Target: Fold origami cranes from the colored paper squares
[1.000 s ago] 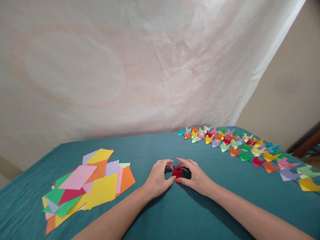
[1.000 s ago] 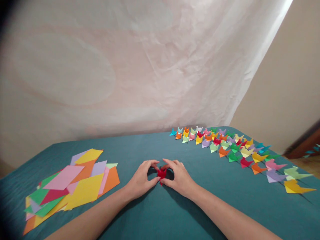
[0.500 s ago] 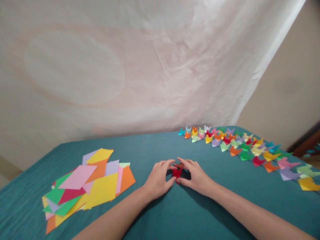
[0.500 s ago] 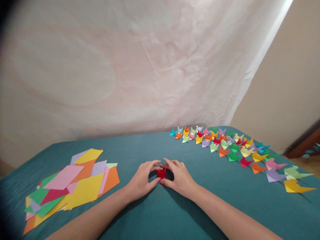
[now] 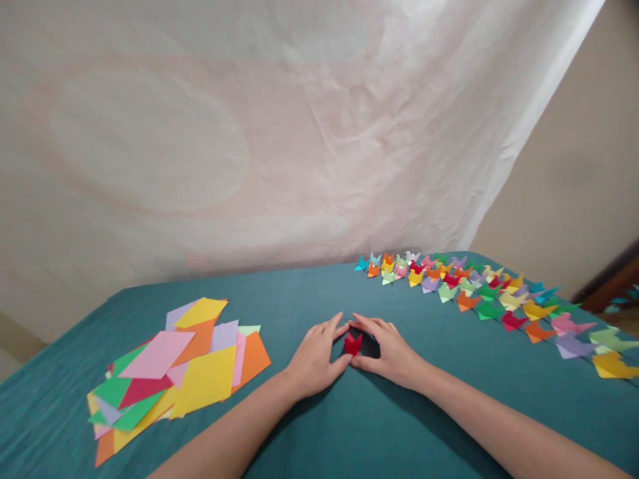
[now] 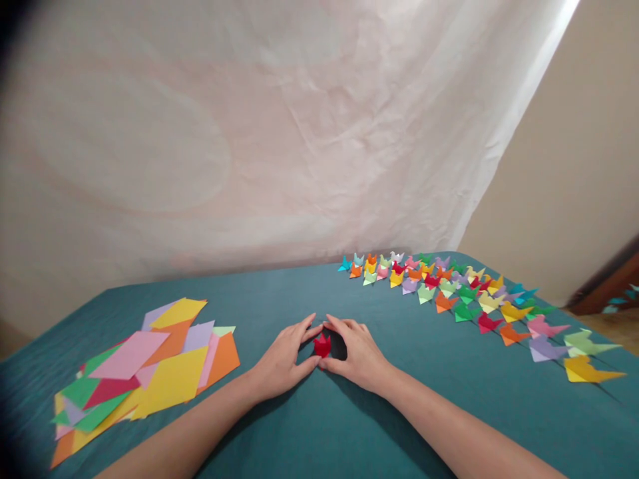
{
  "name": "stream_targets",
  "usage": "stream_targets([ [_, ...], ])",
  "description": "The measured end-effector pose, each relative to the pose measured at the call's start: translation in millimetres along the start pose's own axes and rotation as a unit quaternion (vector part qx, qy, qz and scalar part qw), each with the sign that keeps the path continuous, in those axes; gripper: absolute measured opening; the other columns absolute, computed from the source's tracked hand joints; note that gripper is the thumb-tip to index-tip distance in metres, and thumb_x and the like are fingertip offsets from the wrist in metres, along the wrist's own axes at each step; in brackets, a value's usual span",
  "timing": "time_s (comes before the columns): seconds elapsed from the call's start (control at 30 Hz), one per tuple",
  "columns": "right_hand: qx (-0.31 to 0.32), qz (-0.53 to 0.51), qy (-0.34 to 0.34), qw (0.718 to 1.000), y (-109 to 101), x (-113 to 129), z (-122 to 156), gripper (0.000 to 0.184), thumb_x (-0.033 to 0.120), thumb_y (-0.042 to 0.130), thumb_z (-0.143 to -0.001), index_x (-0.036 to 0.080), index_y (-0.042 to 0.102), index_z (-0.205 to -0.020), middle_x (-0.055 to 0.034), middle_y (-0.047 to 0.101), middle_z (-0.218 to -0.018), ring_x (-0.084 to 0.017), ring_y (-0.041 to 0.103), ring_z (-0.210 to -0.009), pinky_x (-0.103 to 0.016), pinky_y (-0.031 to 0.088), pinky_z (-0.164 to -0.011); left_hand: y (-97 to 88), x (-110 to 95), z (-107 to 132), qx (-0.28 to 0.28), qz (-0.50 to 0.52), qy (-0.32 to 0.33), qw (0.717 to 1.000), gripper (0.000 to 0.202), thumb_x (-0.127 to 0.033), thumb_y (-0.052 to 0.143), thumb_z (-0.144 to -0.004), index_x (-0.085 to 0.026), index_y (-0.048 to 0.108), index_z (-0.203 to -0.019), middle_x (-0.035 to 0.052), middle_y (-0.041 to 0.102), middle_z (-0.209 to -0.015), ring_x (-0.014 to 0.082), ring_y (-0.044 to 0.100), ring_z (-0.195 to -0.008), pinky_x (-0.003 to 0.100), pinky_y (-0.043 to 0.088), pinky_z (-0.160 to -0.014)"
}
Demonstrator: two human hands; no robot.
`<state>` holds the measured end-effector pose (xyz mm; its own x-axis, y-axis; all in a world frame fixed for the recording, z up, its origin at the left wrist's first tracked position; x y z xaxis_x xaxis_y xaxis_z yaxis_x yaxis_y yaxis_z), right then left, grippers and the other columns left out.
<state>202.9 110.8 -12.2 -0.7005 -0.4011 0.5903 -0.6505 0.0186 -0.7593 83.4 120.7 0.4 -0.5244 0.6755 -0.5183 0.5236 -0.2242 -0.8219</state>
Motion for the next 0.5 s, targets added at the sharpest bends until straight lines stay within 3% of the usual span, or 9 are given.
stream_targets([
  [0.17, -0.007, -0.019, -0.003, 1.0, -4, 2, 3, 0.079, 0.045, 0.069, -0.068, 0.023, 0.035, -0.135, -0.0102, 0.054, -0.123, -0.025, 0.048, -0.111, -0.043, 0.036, -0.092, -1.8, 8, 4, -0.006, 0.036, -0.02, 0.999, 0.076, -0.032, 0.06, -0.077, -0.016, 0.021, -0.139, 0.0149, 0.039, -0.137, 0.0252, 0.035, -0.128, 0.045, 0.029, -0.105],
  [0.37, -0.029, -0.045, -0.004, 0.999, -9, 2, 4, 0.062, 0.041, 0.068, -0.069, 0.022, 0.045, -0.124, -0.0092, 0.056, -0.118, -0.025, 0.05, -0.108, -0.042, 0.037, -0.091, -30.2, 3, 0, 0.012, -0.04, -0.04, 0.998, 0.063, -0.031, 0.062, -0.074, -0.018, 0.039, -0.131, 0.0136, 0.045, -0.132, 0.0269, 0.042, -0.122, 0.043, 0.033, -0.101],
  [0.43, -0.027, -0.043, -0.005, 0.999, -10, 3, 4, 0.059, 0.039, 0.068, -0.069, 0.022, 0.047, -0.122, -0.009, 0.057, -0.117, -0.025, 0.051, -0.108, -0.042, 0.038, -0.09, -38.5, 9, 15, 0.045, -0.091, -0.067, 0.993, 0.056, -0.033, 0.067, -0.069, -0.019, 0.051, -0.12, 0.0125, 0.055, -0.122, 0.0296, 0.05, -0.113, 0.042, 0.038, -0.095],
  [0.5, -0.024, -0.036, -0.015, 0.999, -10, 5, 4, 0.056, 0.034, 0.067, -0.07, 0.023, 0.047, -0.121, -0.0086, 0.057, -0.116, -0.025, 0.051, -0.107, -0.041, 0.038, -0.09, -42.2, 15, 51, 0.054, -0.115, -0.074, 0.989, 0.046, -0.04, 0.071, -0.065, -0.023, 0.06, -0.106, 0.0097, 0.063, -0.104, 0.0308, 0.058, -0.1, 0.041, 0.043, -0.087],
])
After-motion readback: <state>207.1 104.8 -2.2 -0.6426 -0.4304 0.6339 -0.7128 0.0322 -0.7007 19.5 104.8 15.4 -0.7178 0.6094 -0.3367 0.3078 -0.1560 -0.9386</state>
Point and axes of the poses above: each hand's wrist, its own z-axis away from the middle knuckle, its own y-axis out of the palm, x = y × z, the point moved 9 cm from there along -z, towards the middle knuckle
